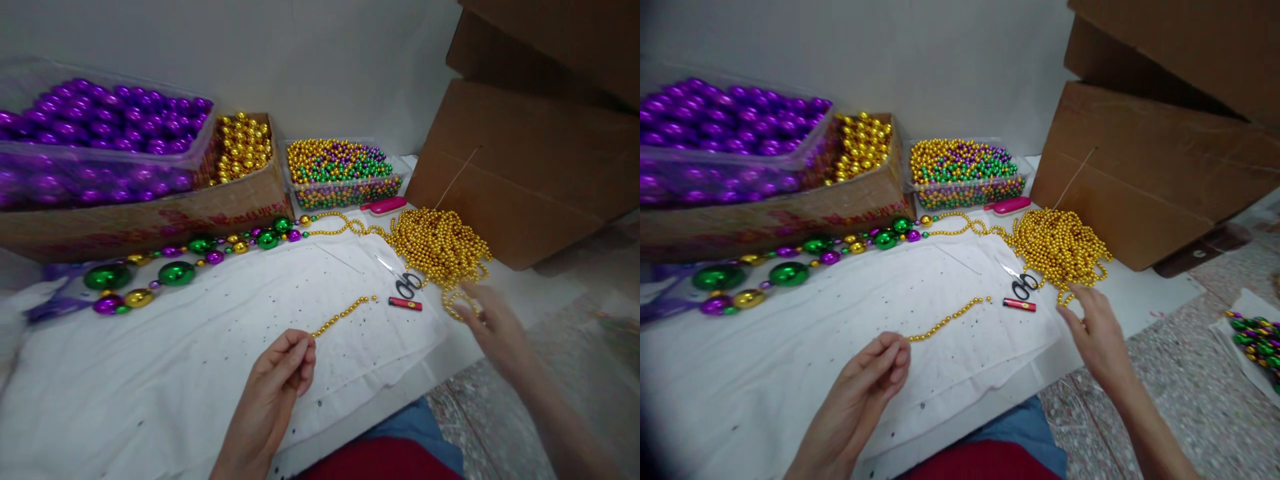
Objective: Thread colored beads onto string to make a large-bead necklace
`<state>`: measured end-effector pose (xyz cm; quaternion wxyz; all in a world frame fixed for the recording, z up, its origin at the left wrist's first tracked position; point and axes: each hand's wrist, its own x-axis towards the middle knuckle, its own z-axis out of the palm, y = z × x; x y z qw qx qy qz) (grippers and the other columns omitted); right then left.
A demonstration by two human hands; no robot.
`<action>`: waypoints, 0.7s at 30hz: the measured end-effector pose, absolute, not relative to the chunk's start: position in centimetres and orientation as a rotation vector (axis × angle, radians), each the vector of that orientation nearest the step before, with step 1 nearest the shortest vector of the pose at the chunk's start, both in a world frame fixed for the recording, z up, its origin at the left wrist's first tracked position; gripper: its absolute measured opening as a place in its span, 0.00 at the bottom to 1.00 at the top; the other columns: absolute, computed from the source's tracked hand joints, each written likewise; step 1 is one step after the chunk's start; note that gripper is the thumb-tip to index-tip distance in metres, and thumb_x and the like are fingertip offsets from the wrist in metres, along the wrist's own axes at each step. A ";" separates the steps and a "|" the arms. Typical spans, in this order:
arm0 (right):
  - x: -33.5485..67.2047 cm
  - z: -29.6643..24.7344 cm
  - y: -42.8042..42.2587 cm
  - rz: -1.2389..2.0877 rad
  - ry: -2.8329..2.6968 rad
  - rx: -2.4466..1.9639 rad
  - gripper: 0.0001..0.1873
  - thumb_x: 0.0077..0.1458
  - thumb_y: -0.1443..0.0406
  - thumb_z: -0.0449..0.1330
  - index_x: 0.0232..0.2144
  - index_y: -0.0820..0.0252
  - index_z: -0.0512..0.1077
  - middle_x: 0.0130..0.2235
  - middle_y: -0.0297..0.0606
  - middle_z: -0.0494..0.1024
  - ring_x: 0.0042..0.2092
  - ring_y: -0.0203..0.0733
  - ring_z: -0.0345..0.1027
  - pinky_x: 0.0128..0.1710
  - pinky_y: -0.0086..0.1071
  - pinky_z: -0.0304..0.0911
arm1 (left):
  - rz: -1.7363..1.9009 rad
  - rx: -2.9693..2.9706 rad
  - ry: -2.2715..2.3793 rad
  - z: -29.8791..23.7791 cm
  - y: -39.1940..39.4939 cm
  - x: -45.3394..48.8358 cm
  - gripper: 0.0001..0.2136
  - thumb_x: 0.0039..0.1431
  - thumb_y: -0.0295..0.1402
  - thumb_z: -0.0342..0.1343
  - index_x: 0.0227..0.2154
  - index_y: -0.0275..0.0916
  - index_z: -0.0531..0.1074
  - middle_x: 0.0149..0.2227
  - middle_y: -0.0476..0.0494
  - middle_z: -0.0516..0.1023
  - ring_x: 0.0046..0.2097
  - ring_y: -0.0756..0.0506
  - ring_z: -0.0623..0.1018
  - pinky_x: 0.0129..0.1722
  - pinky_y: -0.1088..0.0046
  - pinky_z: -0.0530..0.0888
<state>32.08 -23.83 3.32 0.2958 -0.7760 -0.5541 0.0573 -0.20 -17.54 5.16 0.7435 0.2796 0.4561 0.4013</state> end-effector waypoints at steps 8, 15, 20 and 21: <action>21.7 1.5 -25.6 1.845 -1.462 -1.361 0.18 0.53 0.55 0.59 0.43 0.58 0.72 0.28 0.33 0.73 0.29 0.36 0.65 0.27 0.27 0.60 | 0.982 0.620 0.970 5.4 -17.1 -2.0 0.08 0.50 0.33 0.61 0.29 0.35 0.70 0.24 0.51 0.67 0.24 0.56 0.62 0.19 0.84 0.58; 37.2 7.5 -22.5 0.985 -1.363 -1.897 0.21 0.45 0.47 0.61 0.26 0.59 0.76 0.20 0.34 0.68 0.21 0.34 0.57 0.18 0.29 0.49 | 1.005 0.660 1.014 4.3 -16.1 -3.4 0.09 0.48 0.34 0.63 0.28 0.35 0.70 0.23 0.51 0.66 0.23 0.56 0.62 0.19 0.83 0.58; 45.4 12.1 -19.2 0.430 -1.511 -2.157 0.15 0.48 0.54 0.61 0.27 0.61 0.77 0.26 0.43 0.76 0.27 0.39 0.66 0.26 0.36 0.55 | 0.838 0.771 0.960 3.7 -16.8 -1.0 0.08 0.50 0.35 0.61 0.28 0.35 0.72 0.25 0.48 0.70 0.24 0.55 0.64 0.20 0.83 0.59; 46.6 12.1 -18.6 0.364 -1.546 -2.159 0.12 0.47 0.57 0.62 0.27 0.60 0.77 0.28 0.43 0.77 0.29 0.41 0.68 0.29 0.37 0.56 | 0.818 0.790 0.950 3.6 -17.0 -0.6 0.08 0.51 0.35 0.61 0.29 0.34 0.72 0.27 0.47 0.71 0.24 0.55 0.65 0.20 0.82 0.59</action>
